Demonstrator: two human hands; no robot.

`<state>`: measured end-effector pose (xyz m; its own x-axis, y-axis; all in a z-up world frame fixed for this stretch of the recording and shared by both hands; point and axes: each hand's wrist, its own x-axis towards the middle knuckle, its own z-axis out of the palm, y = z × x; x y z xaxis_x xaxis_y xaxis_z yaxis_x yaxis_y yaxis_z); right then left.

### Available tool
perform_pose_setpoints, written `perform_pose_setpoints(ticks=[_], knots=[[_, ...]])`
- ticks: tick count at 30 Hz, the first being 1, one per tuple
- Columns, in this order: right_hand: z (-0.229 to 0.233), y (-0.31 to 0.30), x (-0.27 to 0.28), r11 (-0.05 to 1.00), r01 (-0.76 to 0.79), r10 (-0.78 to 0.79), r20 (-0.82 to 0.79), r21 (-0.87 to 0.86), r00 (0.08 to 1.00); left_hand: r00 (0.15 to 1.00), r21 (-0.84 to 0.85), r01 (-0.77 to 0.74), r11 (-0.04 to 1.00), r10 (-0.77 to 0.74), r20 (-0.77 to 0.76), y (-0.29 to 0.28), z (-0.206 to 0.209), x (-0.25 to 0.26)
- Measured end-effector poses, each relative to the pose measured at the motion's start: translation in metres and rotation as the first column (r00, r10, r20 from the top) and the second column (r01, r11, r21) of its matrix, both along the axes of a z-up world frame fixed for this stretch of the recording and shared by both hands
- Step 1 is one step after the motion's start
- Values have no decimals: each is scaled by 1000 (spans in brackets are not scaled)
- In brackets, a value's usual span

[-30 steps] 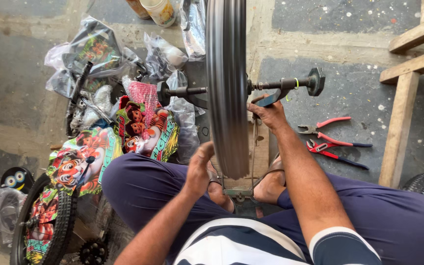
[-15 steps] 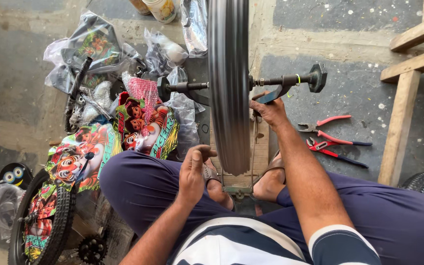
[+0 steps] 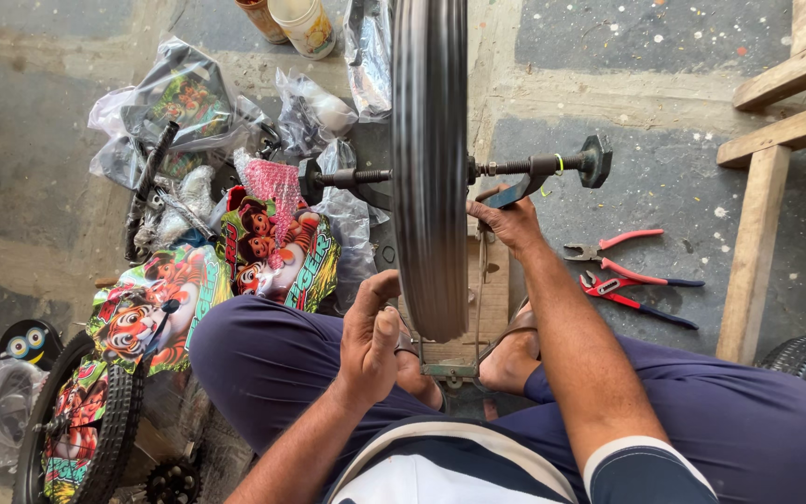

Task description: The person works on a bicycle wheel mounted on a truing stand, adjusting the hub and spokes with pliers and a spoke wrench. They rotate the wheel to check alignment and continue making adjustments to the spokes and hub components.

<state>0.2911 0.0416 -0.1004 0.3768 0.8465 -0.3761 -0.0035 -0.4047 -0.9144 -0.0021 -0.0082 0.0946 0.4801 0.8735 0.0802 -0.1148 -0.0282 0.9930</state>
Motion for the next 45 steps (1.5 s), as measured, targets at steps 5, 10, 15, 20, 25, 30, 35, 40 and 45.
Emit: perform_pose_setpoints(ticks=[5,10,15,20,25,30,35,40,45], knots=[[0,0,-1,999,14,-17,-64,-40,998,959,178,161,971,-111,-261,4,22,5],[-13,-2,2,999,20,-21,27,40,999,873,241,283,928,-145,-466,6,26,9],[-32,-29,16,987,56,-12,-278,151,961,983,10,179,984,-179,44,23,-5,3],[-51,-66,10,957,277,-291,-335,-91,896,998,-253,59,966,-47,52,83,-74,29],[-51,-101,-47,960,109,-244,-579,-259,778,963,-243,229,942,-256,-85,88,-106,50],[-31,-85,-89,970,-30,-136,-638,-242,758,971,-181,190,965,-212,-109,93,-112,45],[-27,-77,-114,970,132,-209,-423,-205,882,956,-289,206,935,-129,265,94,-132,53],[15,-69,-71,957,-4,-12,-52,-292,999,989,-140,147,979,-150,-6,101,-111,38],[83,-72,-36,791,-187,414,284,-583,865,991,-43,101,994,-104,-82,108,-87,28]])
